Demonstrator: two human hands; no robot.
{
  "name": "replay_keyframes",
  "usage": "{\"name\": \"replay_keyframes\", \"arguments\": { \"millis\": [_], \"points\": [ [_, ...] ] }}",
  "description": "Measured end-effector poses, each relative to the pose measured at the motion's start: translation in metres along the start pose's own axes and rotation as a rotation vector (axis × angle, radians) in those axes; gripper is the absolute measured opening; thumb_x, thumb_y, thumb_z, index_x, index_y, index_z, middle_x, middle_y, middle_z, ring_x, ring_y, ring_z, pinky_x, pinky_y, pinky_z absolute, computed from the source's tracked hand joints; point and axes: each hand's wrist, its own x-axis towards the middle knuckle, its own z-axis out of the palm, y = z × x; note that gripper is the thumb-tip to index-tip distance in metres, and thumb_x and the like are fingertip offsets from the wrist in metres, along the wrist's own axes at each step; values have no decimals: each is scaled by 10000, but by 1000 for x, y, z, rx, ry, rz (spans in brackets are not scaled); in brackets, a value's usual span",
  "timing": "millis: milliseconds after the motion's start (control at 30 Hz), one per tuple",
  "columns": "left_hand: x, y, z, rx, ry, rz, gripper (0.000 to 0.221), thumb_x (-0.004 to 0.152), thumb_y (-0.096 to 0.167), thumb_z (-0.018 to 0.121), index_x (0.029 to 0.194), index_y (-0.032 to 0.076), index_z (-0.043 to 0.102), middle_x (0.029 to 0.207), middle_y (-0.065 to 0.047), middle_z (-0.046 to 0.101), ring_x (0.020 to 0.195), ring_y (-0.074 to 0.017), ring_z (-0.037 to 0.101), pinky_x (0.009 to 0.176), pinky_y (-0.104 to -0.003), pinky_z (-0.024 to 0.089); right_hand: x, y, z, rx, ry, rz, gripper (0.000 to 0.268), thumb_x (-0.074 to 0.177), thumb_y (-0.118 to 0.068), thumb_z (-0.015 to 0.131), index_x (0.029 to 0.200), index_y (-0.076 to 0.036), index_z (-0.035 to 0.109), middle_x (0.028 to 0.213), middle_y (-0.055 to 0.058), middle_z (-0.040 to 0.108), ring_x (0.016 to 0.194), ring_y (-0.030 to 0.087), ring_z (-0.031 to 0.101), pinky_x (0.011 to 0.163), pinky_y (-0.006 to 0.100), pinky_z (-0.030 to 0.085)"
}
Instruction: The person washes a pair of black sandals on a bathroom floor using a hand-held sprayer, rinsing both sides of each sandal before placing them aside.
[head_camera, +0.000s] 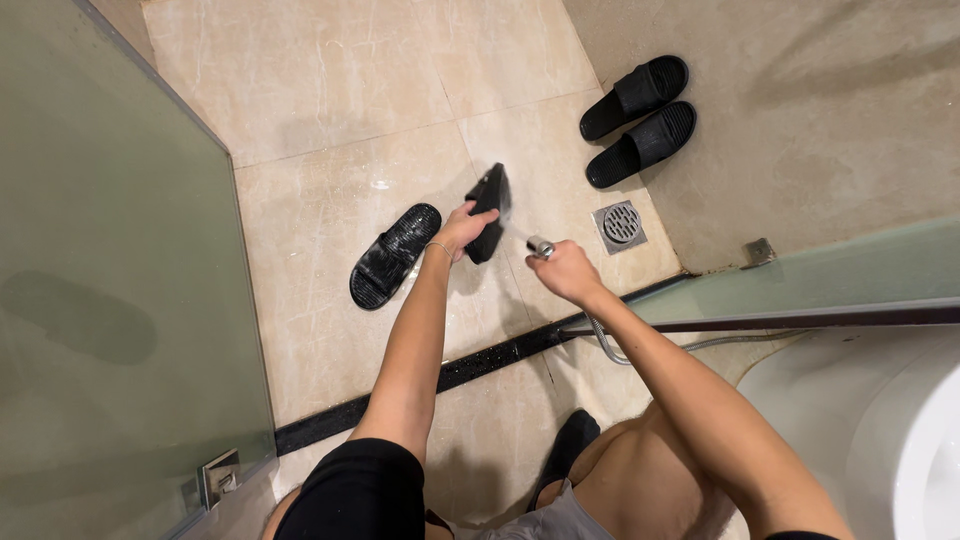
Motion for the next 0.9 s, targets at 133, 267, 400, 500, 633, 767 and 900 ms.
{"name": "replay_keyframes", "arguments": {
  "millis": [133, 267, 400, 500, 633, 767, 900],
  "points": [
    [17, -13, -1, 172, 132, 39, 591, 986, 475, 594, 1456, 119, 552, 1358, -102, 643, 1257, -234, 594, 1052, -362, 444, -6, -5, 10, -76, -3, -26, 296, 860, -372, 661, 930, -95, 739, 859, 195, 741, 838, 383, 711, 813, 439, 541],
    [21, -20, 4, 320, 216, 186, 548, 944, 485, 606, 1356, 129, 665, 1348, -162, 697, 1242, -286, 643, 1086, -373, 470, -9, -10, 6, -19, 116, 32, 300, 874, -379, 641, 931, -100, 736, 890, 197, 740, 890, 409, 691, 831, 470, 529],
    [7, -20, 15, 733, 361, 343, 452, 856, 424, 692, 1241, 192, 739, 1378, -164, 599, 1311, -346, 503, 1098, -481, 411, -9, -14, 6, -90, 18, -31, 290, 850, -380, 632, 975, -135, 722, 902, 201, 731, 905, 418, 687, 838, 478, 526],
    [-8, -21, 23, 950, 397, 557, 434, 798, 346, 742, 1186, 152, 758, 1414, -189, 526, 1351, -363, 411, 1103, -514, 378, -12, -14, 10, -80, 52, -8, 320, 851, -401, 640, 923, -108, 746, 912, 196, 736, 917, 417, 691, 861, 462, 531],
    [-16, -17, 32, 1046, 469, 737, 577, 753, 301, 829, 1232, 26, 662, 1481, -299, 432, 1339, -429, 358, 1075, -496, 359, -12, -16, 3, -17, 150, 54, 330, 866, -409, 628, 933, -108, 746, 904, 196, 737, 910, 419, 693, 860, 472, 526],
    [-17, -15, 33, 1192, 549, 735, 767, 649, 306, 902, 1266, -4, 568, 1447, -337, 424, 1294, -430, 371, 1046, -500, 342, -15, -16, -3, -8, 93, 58, 321, 851, -386, 633, 922, -91, 736, 869, 193, 746, 867, 401, 714, 847, 464, 536],
    [-21, -16, 28, 1214, 508, 518, 757, 668, 285, 908, 1282, 22, 554, 1363, -239, 532, 1290, -383, 434, 1096, -478, 355, -13, -14, -3, 23, 171, 80, 321, 860, -388, 654, 912, -83, 739, 854, 189, 732, 838, 392, 696, 821, 461, 525]
  ]
}}
